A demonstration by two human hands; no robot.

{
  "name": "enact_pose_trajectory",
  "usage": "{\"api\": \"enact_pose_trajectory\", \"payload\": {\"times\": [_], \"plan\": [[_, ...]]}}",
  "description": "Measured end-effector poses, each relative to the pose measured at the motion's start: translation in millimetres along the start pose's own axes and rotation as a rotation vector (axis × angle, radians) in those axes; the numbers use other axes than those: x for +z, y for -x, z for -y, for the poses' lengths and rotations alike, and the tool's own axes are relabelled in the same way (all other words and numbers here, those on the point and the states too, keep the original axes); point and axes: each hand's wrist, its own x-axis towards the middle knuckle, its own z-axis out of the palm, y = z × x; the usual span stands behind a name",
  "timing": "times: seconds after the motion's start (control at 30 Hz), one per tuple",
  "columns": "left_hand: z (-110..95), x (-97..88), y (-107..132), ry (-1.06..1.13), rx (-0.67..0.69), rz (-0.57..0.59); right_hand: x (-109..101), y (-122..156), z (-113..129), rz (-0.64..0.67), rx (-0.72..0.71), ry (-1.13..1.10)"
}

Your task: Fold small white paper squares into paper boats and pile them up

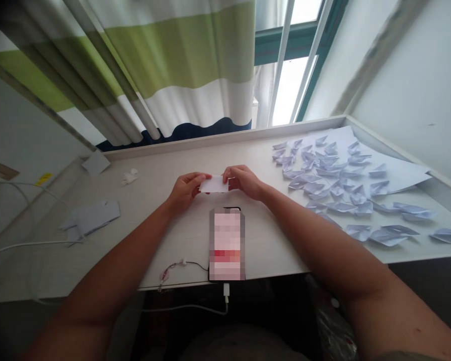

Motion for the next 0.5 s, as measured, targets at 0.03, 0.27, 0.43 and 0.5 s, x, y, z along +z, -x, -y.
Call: {"api": "enact_pose_trajectory", "payload": {"times": [0.03,0.27,0.43,0.5], "plan": [[-1,1.1,1,-0.024,0.029,-0.011,0,1,2,0.005,0.003,0.023],[-3,10.4,8,-0.179,0.058,0.106,4,8,6,0.028,-0.135,0.435],[-4,12.0,8,-0.163,0.041,0.064,5,8,1,0.016,-0.179,0.448],[-4,11.0,6,-0.138,0.049,0.019,6,7,0,-0.038,-0.182,0.381]]}}
